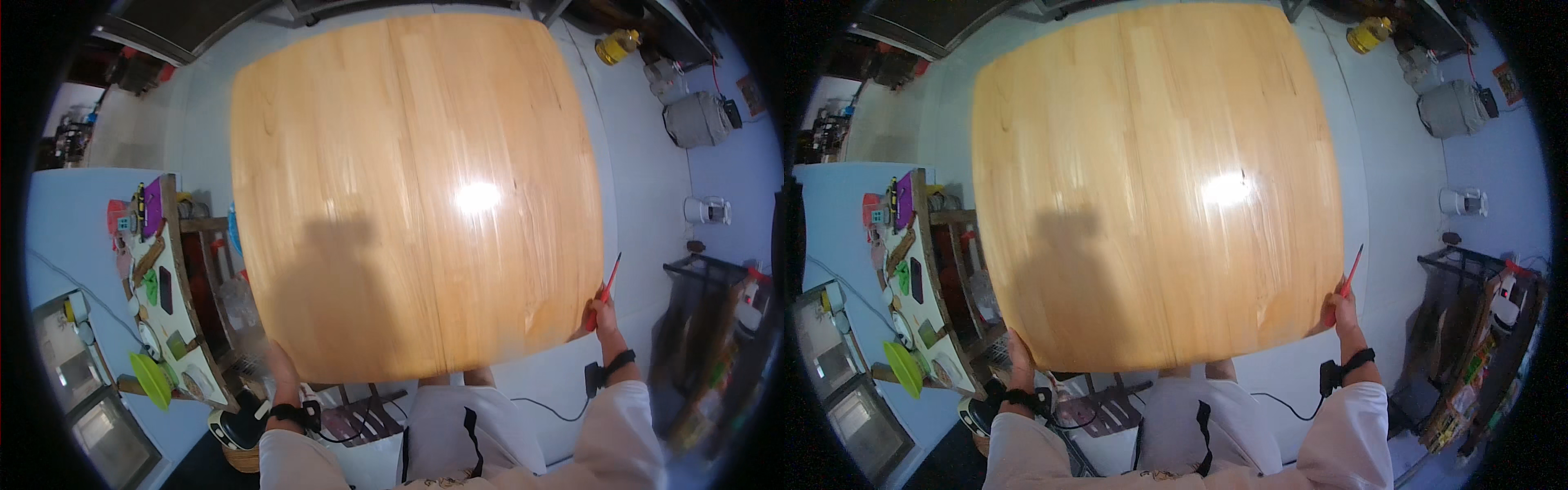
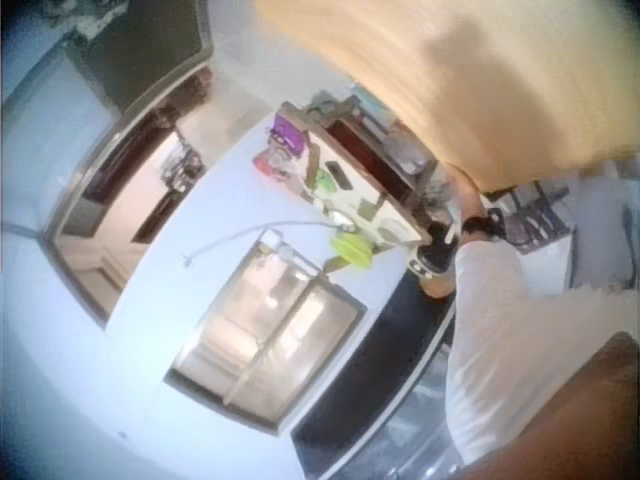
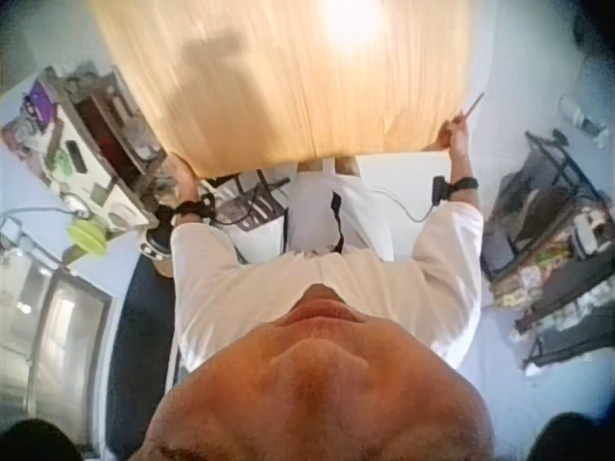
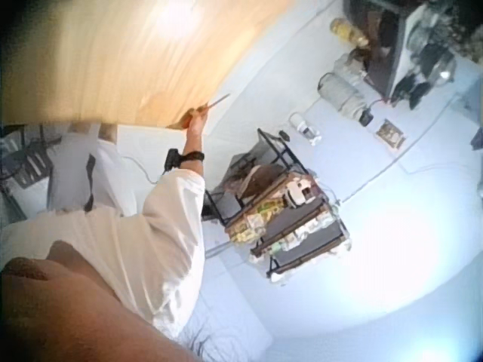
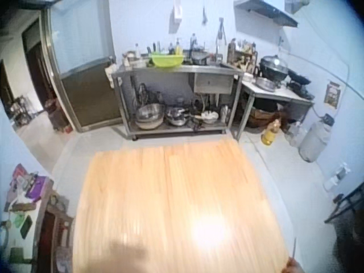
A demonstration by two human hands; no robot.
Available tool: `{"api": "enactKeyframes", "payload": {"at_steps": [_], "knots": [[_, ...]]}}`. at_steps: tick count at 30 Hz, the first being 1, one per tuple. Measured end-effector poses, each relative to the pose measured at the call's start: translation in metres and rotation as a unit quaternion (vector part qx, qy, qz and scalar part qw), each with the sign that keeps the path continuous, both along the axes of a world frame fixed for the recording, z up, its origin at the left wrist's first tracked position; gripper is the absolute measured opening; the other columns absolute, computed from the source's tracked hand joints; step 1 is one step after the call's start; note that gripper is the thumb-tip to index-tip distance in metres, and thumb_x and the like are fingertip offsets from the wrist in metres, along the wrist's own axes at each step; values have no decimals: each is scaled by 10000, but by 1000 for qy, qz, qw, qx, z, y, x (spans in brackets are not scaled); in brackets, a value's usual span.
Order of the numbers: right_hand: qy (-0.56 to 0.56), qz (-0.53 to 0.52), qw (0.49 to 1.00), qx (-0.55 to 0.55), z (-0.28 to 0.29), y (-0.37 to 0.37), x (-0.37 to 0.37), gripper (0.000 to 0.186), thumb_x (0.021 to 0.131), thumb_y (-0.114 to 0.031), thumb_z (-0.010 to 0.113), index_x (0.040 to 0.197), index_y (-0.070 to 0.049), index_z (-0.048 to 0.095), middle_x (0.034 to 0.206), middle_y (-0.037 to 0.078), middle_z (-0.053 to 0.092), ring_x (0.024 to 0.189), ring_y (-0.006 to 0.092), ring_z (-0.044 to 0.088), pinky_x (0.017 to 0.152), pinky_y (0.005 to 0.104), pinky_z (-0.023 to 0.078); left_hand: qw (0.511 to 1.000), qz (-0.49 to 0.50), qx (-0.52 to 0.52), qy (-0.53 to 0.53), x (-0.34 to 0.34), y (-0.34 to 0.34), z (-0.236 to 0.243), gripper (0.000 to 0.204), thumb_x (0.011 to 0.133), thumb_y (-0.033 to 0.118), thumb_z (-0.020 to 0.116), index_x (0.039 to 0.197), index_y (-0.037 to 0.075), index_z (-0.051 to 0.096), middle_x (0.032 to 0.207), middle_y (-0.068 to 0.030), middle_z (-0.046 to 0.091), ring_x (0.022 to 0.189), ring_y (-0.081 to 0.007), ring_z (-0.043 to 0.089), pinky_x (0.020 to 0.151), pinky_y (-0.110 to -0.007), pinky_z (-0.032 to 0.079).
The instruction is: Repairing or tightening screws on a wooden folding table using a screwdriver.
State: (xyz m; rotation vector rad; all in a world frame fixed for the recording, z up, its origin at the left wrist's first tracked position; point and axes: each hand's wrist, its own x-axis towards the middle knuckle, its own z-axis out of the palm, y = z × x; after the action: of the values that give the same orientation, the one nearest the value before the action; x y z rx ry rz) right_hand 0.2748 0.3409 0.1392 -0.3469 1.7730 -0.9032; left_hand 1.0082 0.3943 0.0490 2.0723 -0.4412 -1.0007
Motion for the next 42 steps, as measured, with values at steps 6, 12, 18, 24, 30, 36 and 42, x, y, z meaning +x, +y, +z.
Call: {"api": "enactKeyframes", "payload": {"at_steps": [6, 12, 18, 24, 30, 36, 42], "knots": [[41, 104, 992, -49, -19, -20, -46, 555, 613, 16, 424, 1168, 11, 415, 902, 20, 509, 773, 115, 474, 670, 216, 376, 983, -92, 37, -156, 0, -20, 21, 475, 885, 373, 340, 1065, -40, 489, 1025, -192, 526, 875, -261, 526, 717, -383, 414], [34, 84, 996, 21, -41, -98, -40, 437, 770, -88, 506, 1180, 1, 386, 1000, 42, 495, 892, 134, 470, 816, 260, 377, 974, -129, 89, -166, -61, -129, 85, 583, 806, 396, 540, 1174, -25, 376, 1078, -162, 482, 893, -252, 502, 754, -360, 417], [205, 84, 973, -70, -65, -85, -40, 364, 800, -124, 521, 1130, -15, 412, 913, 22, 494, 830, 119, 465, 745, 260, 391, 989, -97, 5, -108, -60, -129, 48, 433, 782, 240, 603, 1063, -42, 432, 1013, -151, 520, 874, -217, 518, 727, -328, 429], [208, 107, 970, -69, -59, -82, -34, 412, 809, -134, 512, 1190, -59, 373, 909, 25, 475, 818, 124, 448, 743, 266, 386, 985, -116, -5, -124, -40, -118, 23, 407, 760, 216, 628, 1007, -57, 454, 960, -152, 529, 844, -208, 520, 708, -322, 437], [220, 88, 968, -86, -64, -88, -36, 405, 815, -131, 505, 1190, -58, 370, 855, 6, 451, 746, 111, 421, 696, 248, 381, 989, -100, 14, -112, -29, -106, 21, 438, 763, 199, 614, 1050, -62, 411, 973, -159, 516, 846, -212, 518, 688, -326, 444], [205, 86, 972, -70, -63, -83, -44, 408, 818, -131, 501, 1193, -44, 366, 846, 1, 449, 741, 92, 425, 675, 225, 374, 992, -88, 8, -88, -60, -118, 39, 470, 766, 171, 599, 1111, -53, 372, 1010, -162, 500, 881, -216, 513, 712, -331, 439], [201, 89, 973, -78, -57, -82, -35, 422, 812, -124, 499, 1204, -41, 366, 825, 4, 468, 705, 95, 436, 644, 223, 387, 995, -68, -15, -71, -69, -120, 55, 432, 762, 156, 600, 1067, -49, 373, 1015, -160, 493, 870, -224, 511, 725, -331, 433]]}}
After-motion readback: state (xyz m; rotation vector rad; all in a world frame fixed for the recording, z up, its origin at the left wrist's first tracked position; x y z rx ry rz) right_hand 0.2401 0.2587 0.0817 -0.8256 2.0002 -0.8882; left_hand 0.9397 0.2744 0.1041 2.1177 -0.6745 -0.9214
